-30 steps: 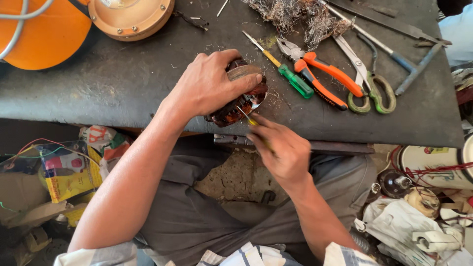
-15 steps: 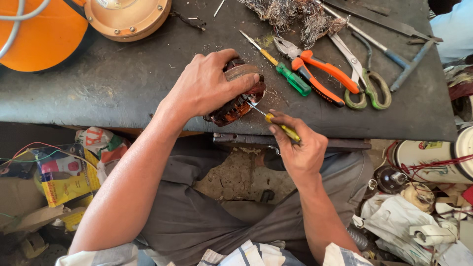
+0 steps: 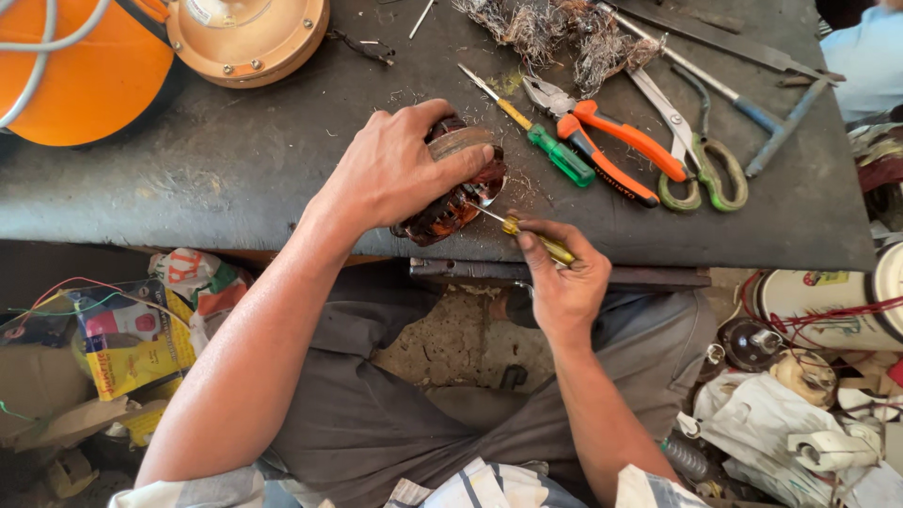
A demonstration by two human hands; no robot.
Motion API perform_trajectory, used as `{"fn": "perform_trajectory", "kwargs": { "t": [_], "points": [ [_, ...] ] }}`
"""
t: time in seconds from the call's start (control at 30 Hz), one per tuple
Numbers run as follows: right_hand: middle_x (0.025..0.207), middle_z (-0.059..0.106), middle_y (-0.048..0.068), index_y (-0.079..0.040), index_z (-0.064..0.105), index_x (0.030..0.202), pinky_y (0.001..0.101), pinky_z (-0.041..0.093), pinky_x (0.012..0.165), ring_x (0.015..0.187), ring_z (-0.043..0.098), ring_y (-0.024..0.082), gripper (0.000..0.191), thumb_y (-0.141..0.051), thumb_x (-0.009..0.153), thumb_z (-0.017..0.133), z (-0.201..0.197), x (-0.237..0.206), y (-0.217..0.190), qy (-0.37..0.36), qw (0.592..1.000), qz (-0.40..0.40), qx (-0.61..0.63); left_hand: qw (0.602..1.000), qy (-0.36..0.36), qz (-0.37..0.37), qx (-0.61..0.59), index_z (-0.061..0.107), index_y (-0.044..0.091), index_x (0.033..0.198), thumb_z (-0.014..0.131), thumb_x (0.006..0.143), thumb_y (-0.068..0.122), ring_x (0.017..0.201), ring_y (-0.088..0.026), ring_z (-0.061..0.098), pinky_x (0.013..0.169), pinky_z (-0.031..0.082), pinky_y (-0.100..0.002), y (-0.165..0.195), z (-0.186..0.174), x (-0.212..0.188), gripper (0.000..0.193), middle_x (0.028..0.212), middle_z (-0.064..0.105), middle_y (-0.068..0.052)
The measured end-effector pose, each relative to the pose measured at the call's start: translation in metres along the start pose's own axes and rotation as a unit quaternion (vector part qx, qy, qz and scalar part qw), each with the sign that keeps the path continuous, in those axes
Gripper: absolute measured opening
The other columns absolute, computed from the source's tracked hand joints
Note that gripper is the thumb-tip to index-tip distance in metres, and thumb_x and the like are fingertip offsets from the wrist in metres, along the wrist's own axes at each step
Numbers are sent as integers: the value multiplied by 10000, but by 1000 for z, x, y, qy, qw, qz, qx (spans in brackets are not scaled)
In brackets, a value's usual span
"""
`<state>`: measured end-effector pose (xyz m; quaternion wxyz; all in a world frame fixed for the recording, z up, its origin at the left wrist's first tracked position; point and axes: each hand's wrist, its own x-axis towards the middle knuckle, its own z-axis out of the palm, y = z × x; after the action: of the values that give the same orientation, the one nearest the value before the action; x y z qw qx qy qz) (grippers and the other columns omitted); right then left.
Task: The person sits at a workbench and removes old burnt copper winding wire from an electric motor stator, pulling and unwinding the wire loops out of the slots by hand and occasionally using pliers to grip and draw the wire free. They turn the stator to work from different sides and set the extracted wire aside on the bench.
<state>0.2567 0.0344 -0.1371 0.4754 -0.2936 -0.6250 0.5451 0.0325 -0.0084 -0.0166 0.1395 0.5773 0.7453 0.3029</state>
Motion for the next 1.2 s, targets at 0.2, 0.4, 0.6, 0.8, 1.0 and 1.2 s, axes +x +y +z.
{"fn": "perform_trajectory", "kwargs": {
  "t": [0.2,0.4,0.6,0.8,1.0,1.2],
  "points": [
    [1139,779,132,33,740,1096,260,574,922,1036,732,127,198,-101,953,768,25,-3,-9,-20,999,-39,-22,1000,2,8,-7,697,-27,1210,686,855,599,1020,-461,689,918,522,-497,-4,-1,-1,719,1035,725,-285],
    [1130,777,172,19,749,1033,296,607,862,1023,775,198,154,-58,908,795,37,-9,-26,-41,970,-148,-189,1000,7,9,-6,706,-34,1182,707,841,585,942,-427,721,843,552,-476,-6,-1,2,707,954,735,-277],
    [1116,774,158,15,749,1034,307,621,854,1039,786,249,152,-57,910,799,30,1,-35,-60,949,-196,-239,1000,0,9,-23,713,-24,1163,699,848,577,942,-416,734,841,560,-464,-9,-8,-2,678,955,736,-269],
    [1105,784,153,22,749,1054,297,605,855,986,786,223,145,-35,924,782,41,9,-34,-27,969,-138,-203,999,23,49,-3,722,-22,1167,701,881,573,981,-476,686,876,525,-509,-12,-12,-1,660,1032,739,-277],
    [1031,791,132,7,755,1063,302,633,821,924,783,215,152,-14,913,761,76,9,-45,-11,995,-65,-79,999,22,29,-1,684,-31,1185,701,847,569,975,-454,699,850,535,-503,-11,-9,-4,689,991,731,-275],
    [1139,760,167,14,734,1028,308,603,881,1021,769,258,173,44,864,782,61,2,-56,-84,948,-231,-203,999,9,19,-26,713,3,1151,688,857,577,991,-425,707,866,545,-486,-15,-16,2,645,1008,744,-246]
  ]
}}
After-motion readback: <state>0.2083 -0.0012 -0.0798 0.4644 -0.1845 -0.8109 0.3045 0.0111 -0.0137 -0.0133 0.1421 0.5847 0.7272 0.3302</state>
